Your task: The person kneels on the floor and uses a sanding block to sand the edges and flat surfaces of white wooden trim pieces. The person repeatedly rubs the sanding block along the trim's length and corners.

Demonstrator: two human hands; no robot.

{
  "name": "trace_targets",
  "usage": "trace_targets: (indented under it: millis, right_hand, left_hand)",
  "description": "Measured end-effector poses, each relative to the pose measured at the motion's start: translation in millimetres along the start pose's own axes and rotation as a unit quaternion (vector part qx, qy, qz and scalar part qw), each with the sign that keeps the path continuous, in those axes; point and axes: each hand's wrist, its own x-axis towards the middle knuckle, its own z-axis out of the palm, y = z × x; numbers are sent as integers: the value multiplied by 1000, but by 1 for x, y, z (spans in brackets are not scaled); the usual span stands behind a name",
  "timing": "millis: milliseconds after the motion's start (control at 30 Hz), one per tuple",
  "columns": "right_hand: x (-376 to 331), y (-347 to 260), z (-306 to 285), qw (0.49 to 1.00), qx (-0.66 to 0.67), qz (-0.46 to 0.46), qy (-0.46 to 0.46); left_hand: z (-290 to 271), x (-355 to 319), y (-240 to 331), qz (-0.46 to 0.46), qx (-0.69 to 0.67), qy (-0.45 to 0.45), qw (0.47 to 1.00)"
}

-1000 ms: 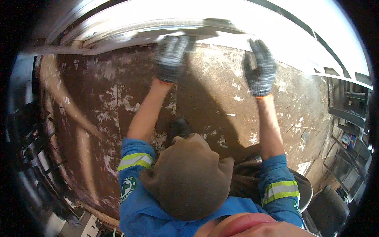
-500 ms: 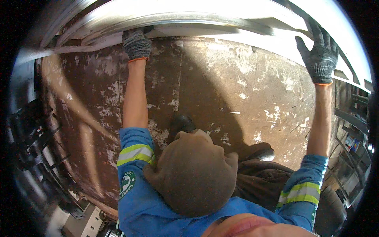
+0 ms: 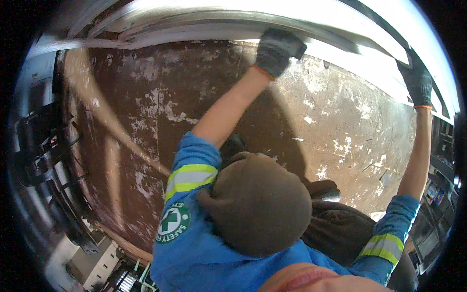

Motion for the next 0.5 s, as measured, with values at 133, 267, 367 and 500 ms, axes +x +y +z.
trace_targets:
  millis: [133,267,367,500]
  right_hand:
    - [-2,6,12,1000,3,3,18]
    - [-1,3,11,999,-34,2,32]
    - [12,2,13,999,-25,25,17]
    - [5,6,19,997,-8,-32,67]
  left_hand:
    - [-65,-76,-108,-135,-3,-55,989]
    - [-88,-118,-150,-291,13,-115,950]
    - [-69,-103,-104,-190,16,47,980]
    - [-68,-86,-86,-136,81,75,984]
